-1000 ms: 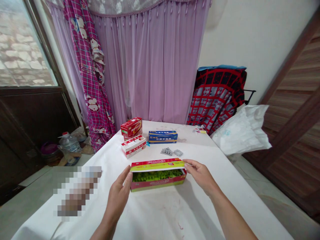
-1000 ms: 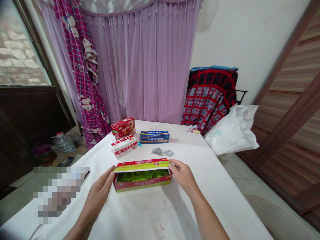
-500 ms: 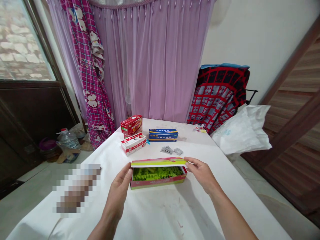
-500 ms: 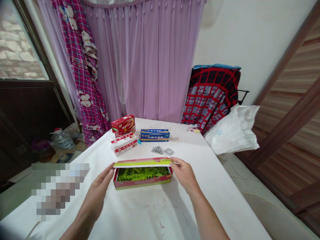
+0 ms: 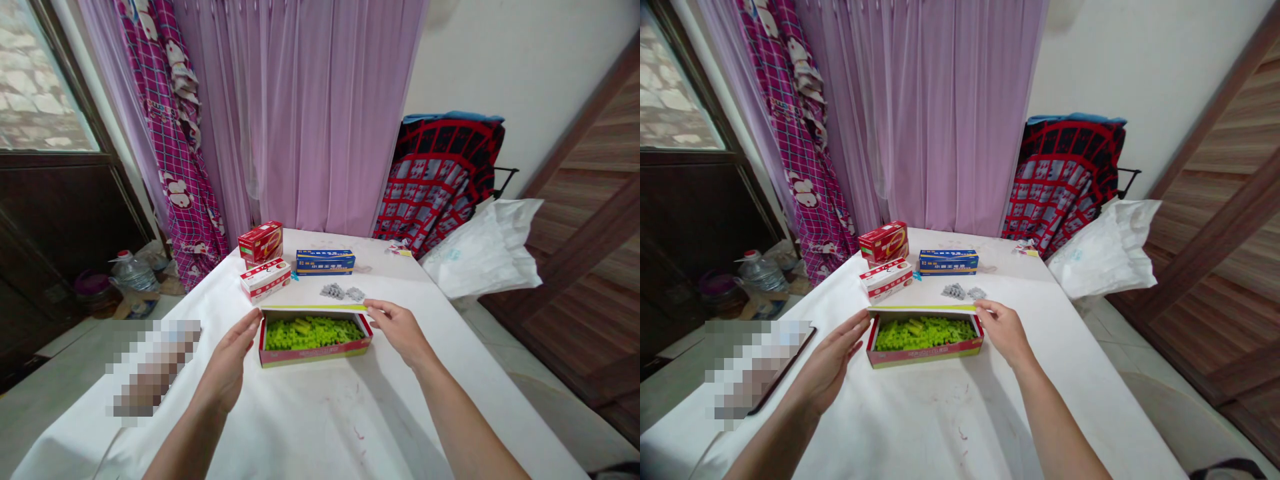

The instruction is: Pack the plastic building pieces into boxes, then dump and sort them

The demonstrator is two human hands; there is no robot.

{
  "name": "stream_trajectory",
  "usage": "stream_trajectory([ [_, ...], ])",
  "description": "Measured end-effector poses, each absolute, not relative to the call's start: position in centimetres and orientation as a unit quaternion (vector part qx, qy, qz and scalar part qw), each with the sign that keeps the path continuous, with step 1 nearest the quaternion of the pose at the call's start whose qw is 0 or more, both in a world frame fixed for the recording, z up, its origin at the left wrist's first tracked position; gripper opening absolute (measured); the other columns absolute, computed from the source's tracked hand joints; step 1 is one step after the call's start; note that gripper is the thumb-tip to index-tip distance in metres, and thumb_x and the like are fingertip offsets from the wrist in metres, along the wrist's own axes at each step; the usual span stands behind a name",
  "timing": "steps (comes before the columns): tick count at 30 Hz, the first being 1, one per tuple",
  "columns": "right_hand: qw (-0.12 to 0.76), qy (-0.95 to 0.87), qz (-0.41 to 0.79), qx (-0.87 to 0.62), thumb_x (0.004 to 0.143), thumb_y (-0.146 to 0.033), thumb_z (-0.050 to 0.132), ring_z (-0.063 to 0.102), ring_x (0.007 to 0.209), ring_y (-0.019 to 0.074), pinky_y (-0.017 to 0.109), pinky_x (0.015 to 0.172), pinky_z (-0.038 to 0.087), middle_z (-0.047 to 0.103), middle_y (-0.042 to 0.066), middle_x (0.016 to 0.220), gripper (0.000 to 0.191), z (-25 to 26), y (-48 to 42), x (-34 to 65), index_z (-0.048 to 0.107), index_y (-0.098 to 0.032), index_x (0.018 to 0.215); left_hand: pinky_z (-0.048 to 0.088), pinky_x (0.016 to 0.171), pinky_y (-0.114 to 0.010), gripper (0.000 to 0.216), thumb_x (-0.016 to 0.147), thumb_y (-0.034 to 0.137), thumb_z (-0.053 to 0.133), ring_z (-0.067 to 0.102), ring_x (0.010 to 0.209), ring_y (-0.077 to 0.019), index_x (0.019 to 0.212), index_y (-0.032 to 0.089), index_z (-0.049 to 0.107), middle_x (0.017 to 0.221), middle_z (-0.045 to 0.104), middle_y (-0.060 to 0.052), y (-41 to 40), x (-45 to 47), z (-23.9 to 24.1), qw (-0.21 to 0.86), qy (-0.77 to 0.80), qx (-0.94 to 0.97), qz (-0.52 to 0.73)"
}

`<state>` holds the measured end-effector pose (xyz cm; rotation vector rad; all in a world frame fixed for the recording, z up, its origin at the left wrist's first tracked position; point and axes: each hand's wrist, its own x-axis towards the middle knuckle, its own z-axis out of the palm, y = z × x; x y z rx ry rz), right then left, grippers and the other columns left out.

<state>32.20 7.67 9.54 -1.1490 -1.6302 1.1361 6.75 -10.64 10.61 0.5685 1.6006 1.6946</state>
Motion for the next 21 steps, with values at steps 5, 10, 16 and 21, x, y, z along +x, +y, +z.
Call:
stream_trajectory([
  [5,0.406,-0.651,0.464,-0.444,0.064,-0.048,0.071,0.07,0.082,0.0229,0.038,0.072,0.059,0.076,0.008,0.095,0.041,10.9,8.1,31.8,0.077,-0.018,0.092,0.039,0.108,-0.041,0.067,0.066,0.055,0.074,0.052,0.131,-0.0276,0.122,0.02,0.065,0.135,0.062,-0.012,-9.8,6.8,12.2,0.372,0.622,0.265,0.636],
  [10,0.41,-0.667,0.445,-0.434,0.067,-0.051,0.069,0.07,0.087,0.0241,0.038,0.077,0.058,0.077,0.008,0.097,0.042,10.0,8.4,32.0,0.077,-0.019,0.094,0.044,0.099,-0.044,0.061,0.064,0.062,0.069,0.062,0.117,-0.0289,0.11,0.02,0.069,0.123,0.07,-0.013,-10.8,5.1,11.4,0.329,0.676,0.279,0.598],
  [16,0.411,-0.669,0.449,-0.426,0.066,-0.053,0.069,0.071,0.084,0.0241,0.038,0.075,0.057,0.077,0.008,0.096,0.043,9.5,8.4,32.1,0.076,-0.019,0.094,0.041,0.105,-0.045,0.063,0.059,0.066,0.068,0.058,0.122,-0.031,0.104,0.021,0.067,0.124,0.069,-0.012,-11.7,2.1,9.9,0.229,0.733,0.292,0.57],
  [21,0.401,-0.683,0.443,-0.42,0.069,-0.052,0.068,0.07,0.08,0.0226,0.038,0.075,0.057,0.077,0.007,0.093,0.042,9.6,8.5,32.0,0.075,-0.019,0.093,0.041,0.108,-0.042,0.073,0.06,0.061,0.069,0.056,0.127,-0.0293,0.122,0.022,0.063,0.129,0.067,-0.011,-9.9,2.6,9.0,0.234,0.712,0.345,0.565],
])
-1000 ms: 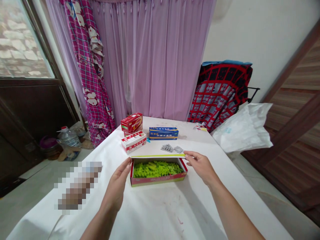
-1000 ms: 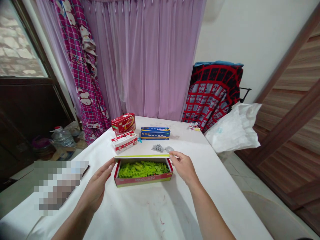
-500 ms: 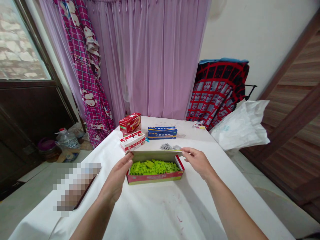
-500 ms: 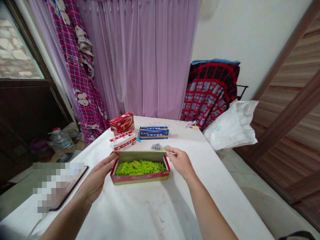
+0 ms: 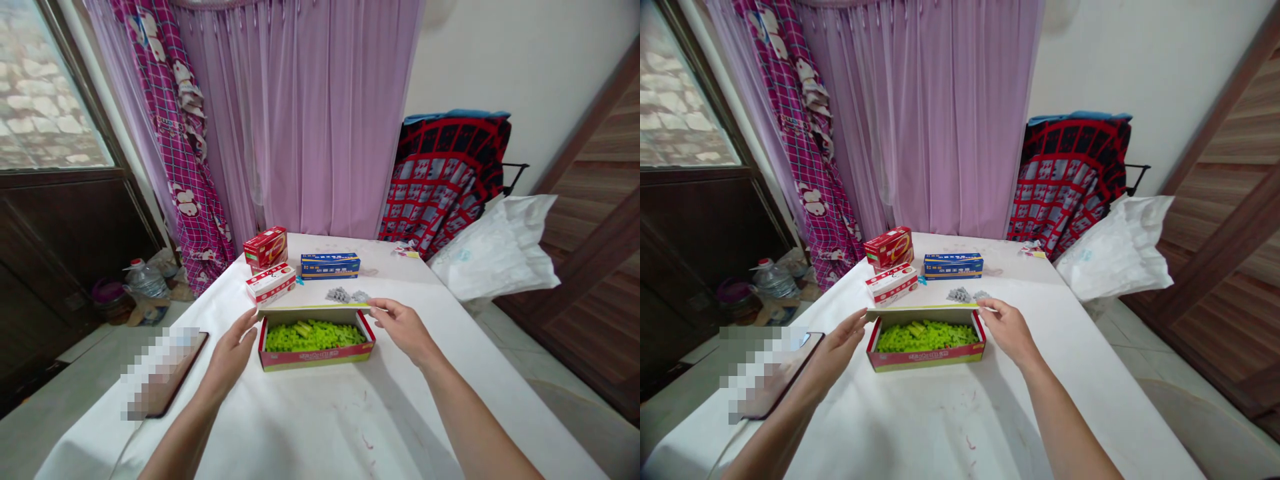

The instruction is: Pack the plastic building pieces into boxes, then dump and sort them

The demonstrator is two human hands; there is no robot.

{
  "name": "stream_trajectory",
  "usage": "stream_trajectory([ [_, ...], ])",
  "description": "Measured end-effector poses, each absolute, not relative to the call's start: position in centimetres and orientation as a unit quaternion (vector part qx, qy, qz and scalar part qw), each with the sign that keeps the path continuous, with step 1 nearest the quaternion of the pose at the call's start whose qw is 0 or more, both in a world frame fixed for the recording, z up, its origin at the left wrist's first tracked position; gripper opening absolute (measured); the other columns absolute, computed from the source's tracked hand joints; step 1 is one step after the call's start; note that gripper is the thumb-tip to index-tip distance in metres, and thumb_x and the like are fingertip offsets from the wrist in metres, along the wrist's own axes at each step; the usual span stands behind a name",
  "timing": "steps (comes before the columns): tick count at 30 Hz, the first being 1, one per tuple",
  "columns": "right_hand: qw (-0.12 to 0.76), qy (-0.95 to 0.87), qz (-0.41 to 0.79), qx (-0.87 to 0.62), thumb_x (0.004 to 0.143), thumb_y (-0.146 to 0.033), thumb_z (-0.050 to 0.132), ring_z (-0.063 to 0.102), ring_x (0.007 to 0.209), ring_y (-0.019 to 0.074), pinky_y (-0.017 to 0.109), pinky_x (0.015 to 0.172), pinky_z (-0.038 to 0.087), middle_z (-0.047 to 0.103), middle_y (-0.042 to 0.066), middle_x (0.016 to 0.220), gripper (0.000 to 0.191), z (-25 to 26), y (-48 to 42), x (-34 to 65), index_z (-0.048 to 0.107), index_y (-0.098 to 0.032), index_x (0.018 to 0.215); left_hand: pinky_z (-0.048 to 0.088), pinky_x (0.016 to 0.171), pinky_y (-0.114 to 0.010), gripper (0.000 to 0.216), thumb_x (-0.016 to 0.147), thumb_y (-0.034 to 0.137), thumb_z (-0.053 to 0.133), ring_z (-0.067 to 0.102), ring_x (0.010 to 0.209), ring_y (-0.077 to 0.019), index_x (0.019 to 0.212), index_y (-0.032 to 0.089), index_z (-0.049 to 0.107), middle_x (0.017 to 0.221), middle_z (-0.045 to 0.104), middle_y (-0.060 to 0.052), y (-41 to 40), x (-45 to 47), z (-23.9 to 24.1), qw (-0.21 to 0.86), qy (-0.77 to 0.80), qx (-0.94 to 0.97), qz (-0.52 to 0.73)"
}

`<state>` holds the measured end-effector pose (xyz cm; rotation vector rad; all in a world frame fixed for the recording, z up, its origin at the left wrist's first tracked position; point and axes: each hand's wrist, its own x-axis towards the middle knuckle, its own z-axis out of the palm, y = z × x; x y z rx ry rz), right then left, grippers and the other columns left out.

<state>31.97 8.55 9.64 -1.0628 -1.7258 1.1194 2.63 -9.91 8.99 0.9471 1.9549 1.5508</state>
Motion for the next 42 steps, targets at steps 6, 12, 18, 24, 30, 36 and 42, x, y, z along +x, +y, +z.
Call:
stream_trajectory([
  [6,0.393,-0.679,0.447,-0.429,0.069,-0.051,0.065,0.069,0.074,0.0217,0.036,0.07,0.057,0.076,0.006,0.085,0.042,9.4,8.1,31.8,0.074,-0.019,0.094,0.042,0.108,-0.044,0.093,0.06,0.061,0.07,0.058,0.125,-0.0289,0.14,0.018,0.048,0.131,0.065,-0.015,-9.8,3.8,9.7,0.295,0.683,0.356,0.565],
  [12,0.406,-0.688,0.428,-0.423,0.071,-0.053,0.063,0.068,0.069,0.0206,0.034,0.066,0.057,0.075,0.005,0.08,0.042,9.3,7.7,31.8,0.073,-0.019,0.094,0.04,0.11,-0.046,0.082,0.067,0.052,0.07,0.055,0.129,-0.0294,0.141,0.022,0.049,0.136,0.06,-0.014,-10.8,4.5,11.1,0.359,0.667,0.338,0.558],
  [18,0.394,-0.703,0.418,-0.42,0.071,-0.055,0.063,0.069,0.079,0.0227,0.038,0.076,0.057,0.075,0.006,0.087,0.044,9.5,8.3,32.0,0.073,-0.02,0.095,0.042,0.107,-0.045,0.073,0.059,0.041,0.078,0.049,0.135,-0.0309,0.13,0.028,0.061,0.134,0.063,-0.011,-10.7,4.2,12.4,0.38,0.672,0.326,0.545],
  [24,0.387,-0.703,0.423,-0.421,0.07,-0.056,0.062,0.068,0.081,0.0236,0.039,0.077,0.057,0.074,0.007,0.091,0.047,9.6,8.6,32.1,0.072,-0.019,0.096,0.042,0.105,-0.047,0.07,0.067,0.045,0.072,0.055,0.128,-0.0295,0.134,0.029,0.057,0.128,0.067,-0.009,-10.7,3.5,13.9,0.393,0.678,0.334,0.523],
  [30,0.377,-0.713,0.415,-0.42,0.069,-0.054,0.063,0.068,0.078,0.0231,0.039,0.073,0.057,0.074,0.007,0.088,0.043,10.1,9.3,31.7,0.072,-0.02,0.093,0.042,0.104,-0.046,0.072,0.068,0.046,0.07,0.055,0.128,-0.0281,0.137,0.033,0.053,0.131,0.066,-0.008,-9.9,2.6,15.0,0.395,0.697,0.34,0.493],
  [36,0.38,-0.694,0.446,-0.418,0.069,-0.053,0.062,0.067,0.082,0.0218,0.037,0.076,0.057,0.073,0.006,0.089,0.042,10.1,8.3,31.7,0.071,-0.019,0.092,0.039,0.106,-0.05,0.073,0.064,0.055,0.071,0.053,0.13,-0.0318,0.132,0.031,0.058,0.133,0.064,-0.009,-10.3,2.3,14.9,0.4,0.704,0.354,0.469],
  [42,0.351,-0.657,0.518,-0.421,0.066,-0.049,0.069,0.067,0.091,0.0222,0.036,0.079,0.057,0.071,0.004,0.09,0.036,11.4,7.5,31.9,0.07,-0.019,0.087,0.037,0.11,-0.046,0.081,0.072,0.061,0.062,0.045,0.138,-0.0288,0.144,0.029,0.044,0.144,0.054,-0.009,-10.9,2.3,14.4,0.395,0.711,0.407,0.416],
])
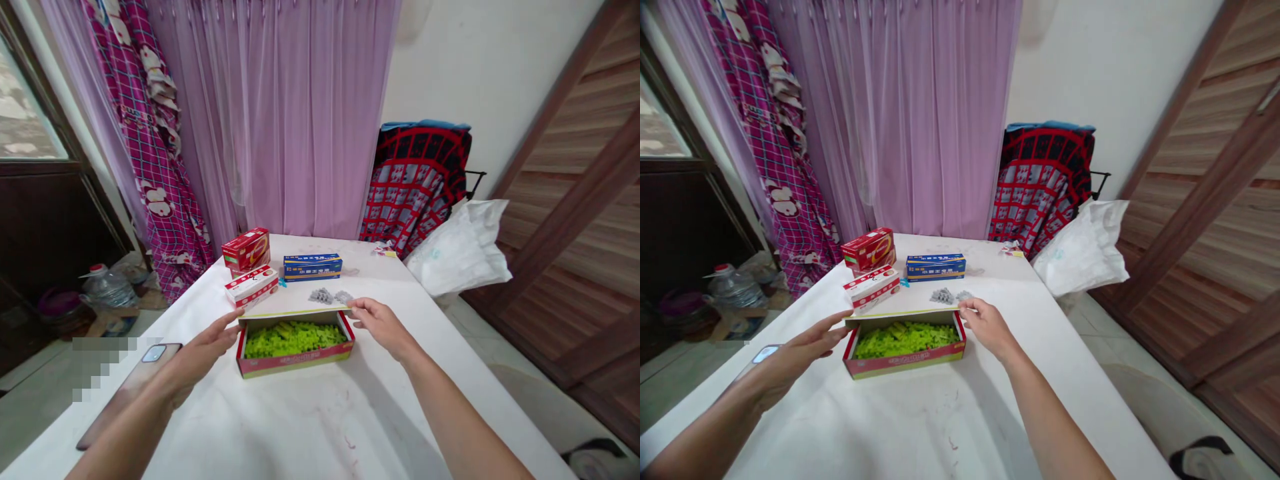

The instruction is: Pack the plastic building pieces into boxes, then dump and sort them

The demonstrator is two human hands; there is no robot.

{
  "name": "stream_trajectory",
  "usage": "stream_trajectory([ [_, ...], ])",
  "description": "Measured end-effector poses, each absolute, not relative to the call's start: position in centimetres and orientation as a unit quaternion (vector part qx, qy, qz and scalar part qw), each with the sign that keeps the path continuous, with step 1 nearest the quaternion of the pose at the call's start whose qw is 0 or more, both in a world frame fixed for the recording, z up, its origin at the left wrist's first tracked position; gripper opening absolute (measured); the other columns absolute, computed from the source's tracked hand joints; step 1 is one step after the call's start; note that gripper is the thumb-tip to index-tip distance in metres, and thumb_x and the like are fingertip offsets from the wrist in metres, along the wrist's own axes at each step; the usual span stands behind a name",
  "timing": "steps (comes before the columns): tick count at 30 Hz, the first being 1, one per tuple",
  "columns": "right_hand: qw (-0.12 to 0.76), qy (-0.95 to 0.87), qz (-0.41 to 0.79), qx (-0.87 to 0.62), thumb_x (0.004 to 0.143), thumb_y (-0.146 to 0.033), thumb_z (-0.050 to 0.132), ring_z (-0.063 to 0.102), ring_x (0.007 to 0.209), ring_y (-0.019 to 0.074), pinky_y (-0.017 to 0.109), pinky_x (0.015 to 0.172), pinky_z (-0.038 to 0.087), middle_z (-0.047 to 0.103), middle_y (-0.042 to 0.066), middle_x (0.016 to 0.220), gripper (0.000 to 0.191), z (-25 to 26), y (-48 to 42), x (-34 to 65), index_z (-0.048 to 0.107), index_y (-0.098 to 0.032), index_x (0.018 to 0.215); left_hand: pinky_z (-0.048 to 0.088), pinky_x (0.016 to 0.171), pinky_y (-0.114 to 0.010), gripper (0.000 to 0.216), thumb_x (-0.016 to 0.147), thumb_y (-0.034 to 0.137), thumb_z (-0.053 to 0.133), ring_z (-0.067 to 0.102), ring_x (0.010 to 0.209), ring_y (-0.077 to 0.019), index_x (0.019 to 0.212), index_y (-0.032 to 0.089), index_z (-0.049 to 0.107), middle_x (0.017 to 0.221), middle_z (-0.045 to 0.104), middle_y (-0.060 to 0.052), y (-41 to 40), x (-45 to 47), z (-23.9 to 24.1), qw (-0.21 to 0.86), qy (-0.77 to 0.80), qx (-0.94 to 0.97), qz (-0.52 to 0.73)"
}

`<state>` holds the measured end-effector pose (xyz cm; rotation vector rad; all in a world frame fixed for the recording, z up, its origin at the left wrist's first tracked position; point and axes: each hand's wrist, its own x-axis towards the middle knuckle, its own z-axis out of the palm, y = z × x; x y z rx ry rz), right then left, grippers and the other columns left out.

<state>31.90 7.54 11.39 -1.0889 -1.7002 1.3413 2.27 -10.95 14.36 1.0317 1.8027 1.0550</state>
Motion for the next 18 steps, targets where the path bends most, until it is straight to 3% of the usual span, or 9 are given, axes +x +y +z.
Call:
stream_trajectory([
  [10,0.296,-0.708,0.494,-0.408,0.074,-0.022,0.065,0.066,0.075,0.0131,0.025,0.068,0.056,0.07,0.0,0.083,0.013,14.2,9.4,30.3,0.068,-0.02,0.087,0.038,0.11,-0.046,0.087,0.068,0.063,0.064,0.044,0.138,-0.0284,0.145,0.027,0.042,0.144,0.054,-0.009,-9.9,1.7,15.2,0.391,0.719,0.402,0.41],
  [14,0.256,-0.704,0.524,-0.406,0.076,-0.018,0.065,0.065,0.064,0.011,0.019,0.057,0.053,0.067,0.0,0.068,0.004,16.1,10.3,29.1,0.066,-0.016,0.08,0.04,0.108,-0.046,0.082,0.071,0.06,0.062,0.045,0.138,-0.0282,0.144,0.028,0.043,0.144,0.054,-0.008,-9.0,1.0,15.5,0.39,0.73,0.405,0.389],
  [16,0.246,-0.708,0.517,-0.413,0.077,-0.02,0.065,0.066,0.062,0.0114,0.018,0.051,0.05,0.07,0.003,0.074,0.008,17.2,10.5,29.5,0.068,-0.016,0.084,0.04,0.108,-0.047,0.082,0.07,0.06,0.064,0.047,0.136,-0.0291,0.143,0.028,0.045,0.142,0.056,-0.009,-8.7,0.8,15.4,0.388,0.733,0.403,0.387],
  [18,0.259,-0.721,0.492,-0.413,0.08,-0.025,0.064,0.068,0.064,0.0119,0.017,0.046,0.047,0.073,0.005,0.093,0.018,17.9,10.9,30.7,0.069,-0.018,0.096,0.041,0.108,-0.045,0.084,0.068,0.06,0.065,0.048,0.136,-0.0287,0.143,0.028,0.046,0.141,0.058,-0.008,-8.5,0.7,15.3,0.386,0.732,0.407,0.386],
])
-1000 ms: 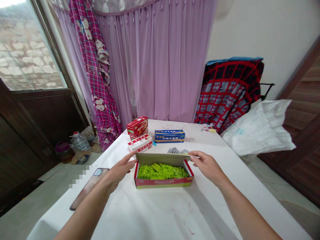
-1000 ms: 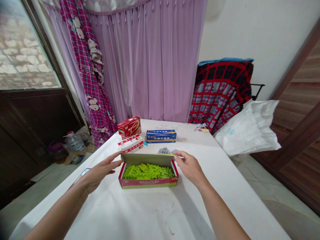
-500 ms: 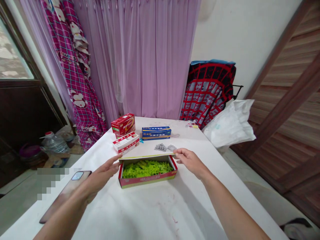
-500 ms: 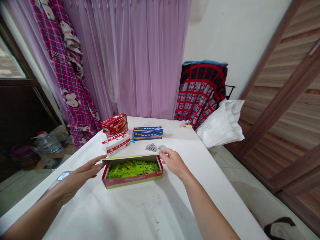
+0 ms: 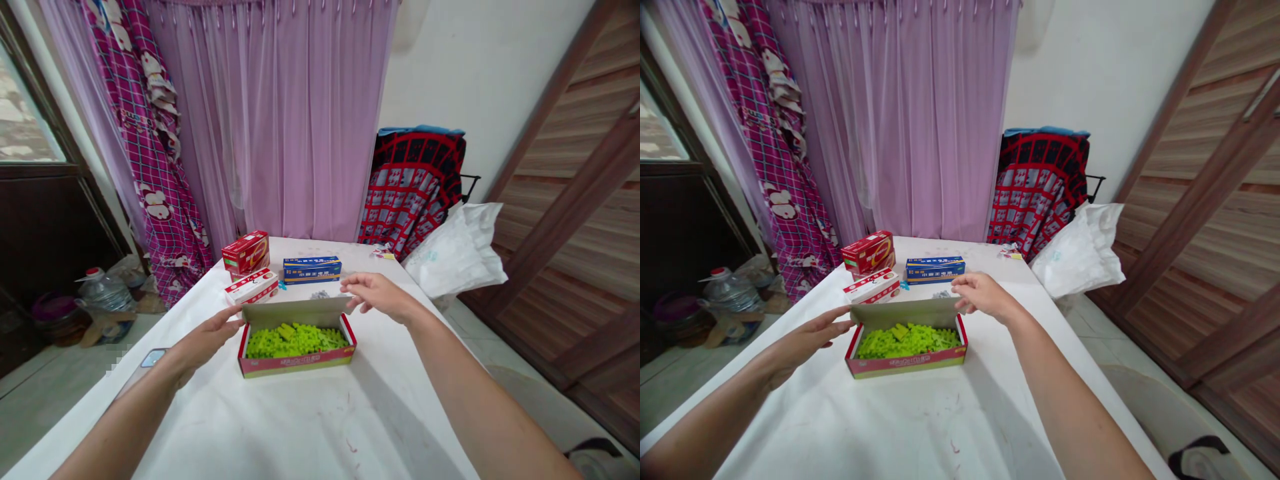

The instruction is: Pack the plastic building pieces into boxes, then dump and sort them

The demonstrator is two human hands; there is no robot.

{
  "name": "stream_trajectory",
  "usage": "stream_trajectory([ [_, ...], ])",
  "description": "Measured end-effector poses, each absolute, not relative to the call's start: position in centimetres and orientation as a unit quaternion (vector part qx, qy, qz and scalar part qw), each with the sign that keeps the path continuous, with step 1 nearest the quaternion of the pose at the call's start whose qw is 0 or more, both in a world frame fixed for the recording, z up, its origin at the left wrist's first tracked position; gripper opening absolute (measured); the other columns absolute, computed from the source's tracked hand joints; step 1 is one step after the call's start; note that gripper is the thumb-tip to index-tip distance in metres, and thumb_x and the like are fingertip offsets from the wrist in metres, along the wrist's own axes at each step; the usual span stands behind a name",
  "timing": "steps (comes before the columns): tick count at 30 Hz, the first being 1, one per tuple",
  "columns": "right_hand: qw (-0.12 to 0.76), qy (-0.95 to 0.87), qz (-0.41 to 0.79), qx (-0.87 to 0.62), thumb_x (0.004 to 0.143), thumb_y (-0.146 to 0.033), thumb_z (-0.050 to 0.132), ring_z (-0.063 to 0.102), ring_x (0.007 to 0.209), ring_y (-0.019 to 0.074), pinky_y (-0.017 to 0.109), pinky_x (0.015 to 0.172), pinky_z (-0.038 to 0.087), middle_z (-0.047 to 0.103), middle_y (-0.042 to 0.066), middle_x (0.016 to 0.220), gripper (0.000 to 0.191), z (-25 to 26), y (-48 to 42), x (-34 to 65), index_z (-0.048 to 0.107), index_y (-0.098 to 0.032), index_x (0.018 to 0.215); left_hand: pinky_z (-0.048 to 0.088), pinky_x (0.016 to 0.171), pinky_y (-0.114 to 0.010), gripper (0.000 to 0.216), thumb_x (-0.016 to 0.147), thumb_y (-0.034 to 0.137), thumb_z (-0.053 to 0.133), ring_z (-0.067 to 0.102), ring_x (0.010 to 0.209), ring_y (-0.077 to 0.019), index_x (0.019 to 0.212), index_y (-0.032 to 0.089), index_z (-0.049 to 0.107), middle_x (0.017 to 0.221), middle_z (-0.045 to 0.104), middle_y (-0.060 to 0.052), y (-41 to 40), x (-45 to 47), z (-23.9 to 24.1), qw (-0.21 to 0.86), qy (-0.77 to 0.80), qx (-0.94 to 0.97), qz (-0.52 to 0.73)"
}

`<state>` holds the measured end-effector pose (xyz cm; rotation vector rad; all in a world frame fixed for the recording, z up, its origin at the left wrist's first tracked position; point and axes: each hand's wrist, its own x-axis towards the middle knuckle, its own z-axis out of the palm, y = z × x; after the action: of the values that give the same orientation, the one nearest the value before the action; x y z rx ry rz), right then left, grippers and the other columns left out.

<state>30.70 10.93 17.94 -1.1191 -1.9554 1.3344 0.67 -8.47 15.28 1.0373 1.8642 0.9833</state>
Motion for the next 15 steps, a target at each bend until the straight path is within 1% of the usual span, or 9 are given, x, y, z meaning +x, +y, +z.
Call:
stream_trajectory([
  [1,0.27,-0.733,0.466,-0.417,0.082,-0.026,0.062,0.069,0.064,0.0119,0.017,0.046,0.045,0.073,0.005,0.101,0.022,18.0,11.3,31.4,0.07,-0.019,0.101,0.041,0.108,-0.044,0.084,0.068,0.061,0.065,0.048,0.135,-0.0284,0.143,0.028,0.046,0.14,0.058,-0.008,-8.4,0.6,15.2,0.385,0.731,0.411,0.385],
  [2,0.277,-0.746,0.426,-0.431,0.082,-0.026,0.06,0.069,0.063,0.0119,0.018,0.046,0.044,0.073,0.005,0.102,0.024,17.7,11.7,32.1,0.07,-0.02,0.103,0.041,0.108,-0.044,0.085,0.068,0.062,0.065,0.048,0.135,-0.0285,0.143,0.027,0.046,0.14,0.058,-0.008,-8.4,0.6,15.2,0.385,0.73,0.415,0.383],
  [3,0.276,-0.76,0.376,-0.453,0.082,-0.025,0.059,0.068,0.061,0.0122,0.019,0.048,0.045,0.074,0.005,0.1,0.025,17.2,12.2,32.7,0.071,-0.019,0.103,0.041,0.108,-0.044,0.085,0.067,0.063,0.064,0.048,0.135,-0.0289,0.143,0.027,0.046,0.14,0.058,-0.008,-8.4,0.5,15.2,0.384,0.73,0.418,0.381],
  [5,0.245,-0.801,0.267,-0.477,0.078,-0.017,0.061,0.068,0.061,0.0137,0.023,0.057,0.05,0.075,0.005,0.095,0.026,15.6,13.1,33.4,0.074,-0.019,0.1,0.041,0.108,-0.045,0.086,0.066,0.064,0.065,0.048,0.135,-0.03,0.142,0.026,0.047,0.141,0.057,-0.008,-8.5,0.4,15.2,0.385,0.731,0.419,0.377],
  [7,0.209,-0.86,0.191,-0.424,0.073,-0.011,0.064,0.069,0.069,0.0154,0.027,0.069,0.052,0.075,0.006,0.102,0.034,13.8,13.8,33.3,0.075,-0.021,0.103,0.039,0.109,-0.046,0.088,0.066,0.064,0.065,0.048,0.135,-0.03,0.143,0.025,0.046,0.141,0.057,-0.009,-8.5,0.2,15.1,0.388,0.731,0.419,0.373],
  [9,0.181,-0.911,0.155,-0.335,0.072,-0.01,0.066,0.068,0.074,0.0156,0.027,0.075,0.051,0.074,0.005,0.105,0.04,12.6,14.2,32.8,0.074,-0.024,0.108,0.039,0.109,-0.046,0.09,0.066,0.064,0.064,0.048,0.136,-0.0292,0.145,0.025,0.043,0.142,0.056,-0.01,-8.4,0.0,14.9,0.393,0.731,0.418,0.369],
  [10,0.169,-0.929,0.147,-0.296,0.073,-0.011,0.066,0.068,0.075,0.0152,0.026,0.075,0.05,0.075,0.004,0.103,0.039,12.3,14.3,32.5,0.074,-0.025,0.109,0.039,0.109,-0.045,0.091,0.066,0.064,0.063,0.047,0.136,-0.0286,0.145,0.025,0.042,0.142,0.056,-0.01,-8.4,-0.1,14.8,0.395,0.731,0.417,0.367],
  [12,0.147,-0.948,0.141,-0.244,0.077,-0.015,0.067,0.067,0.076,0.0145,0.024,0.074,0.048,0.075,0.003,0.097,0.033,12.4,14.5,32.0,0.075,-0.026,0.107,0.039,0.109,-0.044,0.091,0.067,0.064,0.063,0.046,0.138,-0.0276,0.146,0.025,0.04,0.144,0.054,-0.009,-8.4,-0.2,14.5,0.396,0.733,0.415,0.365],
  [15,0.112,-0.959,0.139,-0.221,0.078,-0.017,0.069,0.066,0.075,0.0144,0.022,0.072,0.045,0.075,0.002,0.087,0.021,13.2,14.7,31.4,0.077,-0.023,0.096,0.039,0.109,-0.044,0.09,0.068,0.064,0.063,0.046,0.137,-0.0275,0.146,0.025,0.041,0.145,0.054,-0.009,-8.3,-0.3,14.3,0.394,0.734,0.412,0.37],
])
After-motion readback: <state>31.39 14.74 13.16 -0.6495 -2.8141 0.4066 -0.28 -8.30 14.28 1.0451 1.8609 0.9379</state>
